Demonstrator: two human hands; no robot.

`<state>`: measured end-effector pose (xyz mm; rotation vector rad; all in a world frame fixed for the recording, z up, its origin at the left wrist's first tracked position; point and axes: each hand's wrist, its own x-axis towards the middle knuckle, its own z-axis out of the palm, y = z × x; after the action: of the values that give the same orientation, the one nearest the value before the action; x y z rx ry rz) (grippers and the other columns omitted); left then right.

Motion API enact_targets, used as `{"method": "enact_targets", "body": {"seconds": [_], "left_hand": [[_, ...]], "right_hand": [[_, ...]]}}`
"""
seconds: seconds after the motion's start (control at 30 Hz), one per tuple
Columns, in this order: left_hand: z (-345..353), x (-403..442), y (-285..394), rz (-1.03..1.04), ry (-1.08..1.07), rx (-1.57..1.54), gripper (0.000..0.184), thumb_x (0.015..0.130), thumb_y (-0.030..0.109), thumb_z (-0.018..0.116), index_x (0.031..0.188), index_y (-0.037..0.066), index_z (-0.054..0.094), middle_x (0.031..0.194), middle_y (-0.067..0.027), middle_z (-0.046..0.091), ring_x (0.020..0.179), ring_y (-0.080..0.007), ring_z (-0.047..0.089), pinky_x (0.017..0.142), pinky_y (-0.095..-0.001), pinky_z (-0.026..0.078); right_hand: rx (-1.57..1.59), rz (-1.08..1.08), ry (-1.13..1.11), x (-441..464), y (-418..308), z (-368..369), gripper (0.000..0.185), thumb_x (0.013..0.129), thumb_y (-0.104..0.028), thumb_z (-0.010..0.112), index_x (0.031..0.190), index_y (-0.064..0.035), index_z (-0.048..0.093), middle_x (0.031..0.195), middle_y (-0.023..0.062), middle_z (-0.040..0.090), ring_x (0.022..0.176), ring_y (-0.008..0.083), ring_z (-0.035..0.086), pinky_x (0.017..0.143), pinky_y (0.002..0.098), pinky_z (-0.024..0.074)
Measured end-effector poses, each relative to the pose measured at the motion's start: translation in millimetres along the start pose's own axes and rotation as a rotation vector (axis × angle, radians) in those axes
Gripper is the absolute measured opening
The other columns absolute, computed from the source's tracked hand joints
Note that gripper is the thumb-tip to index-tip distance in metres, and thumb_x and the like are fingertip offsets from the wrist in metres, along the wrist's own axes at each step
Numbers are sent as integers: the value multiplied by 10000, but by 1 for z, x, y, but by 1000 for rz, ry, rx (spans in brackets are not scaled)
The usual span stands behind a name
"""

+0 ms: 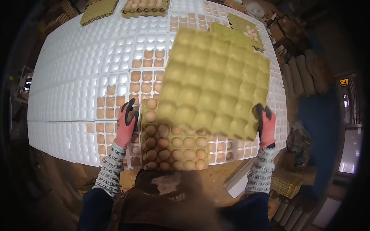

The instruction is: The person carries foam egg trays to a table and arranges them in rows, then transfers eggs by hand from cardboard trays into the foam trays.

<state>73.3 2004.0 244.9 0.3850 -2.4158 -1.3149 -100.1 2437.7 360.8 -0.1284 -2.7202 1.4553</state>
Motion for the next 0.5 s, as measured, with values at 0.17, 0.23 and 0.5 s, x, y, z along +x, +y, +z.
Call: {"method": "enact_targets", "body": {"seconds": [0.17, 0.23, 0.5], "left_hand": [[49, 20, 29, -32, -152, 416, 614, 746, 270, 754, 1281, 70, 527, 1124, -186, 507, 1037, -358, 498, 893, -445, 433], [52, 25, 28, -74, -117, 403, 611, 724, 286, 774, 1234, 62, 525, 1101, -182, 502, 1021, -366, 497, 882, -456, 432], [37, 38, 20, -199, -12, -164, 544, 738, 178, 777, 1166, 2, 492, 1047, -113, 570, 996, -224, 577, 863, -338, 473]], "right_hand": [[499, 68, 57, 132, -16, 58, 302, 915, -306, 634, 991, -14, 645, 855, 13, 639, 697, 126, 600, 570, 270, 477], [586, 170, 16, 165, 8, 98, 296, 907, -307, 640, 993, -24, 639, 799, 16, 622, 628, 141, 590, 534, 291, 504], [-304, -639, -652, 28, -49, 186, 607, 805, -236, 703, 1350, -106, 469, 1170, 139, 599, 1071, 295, 578, 921, 379, 457]]}}
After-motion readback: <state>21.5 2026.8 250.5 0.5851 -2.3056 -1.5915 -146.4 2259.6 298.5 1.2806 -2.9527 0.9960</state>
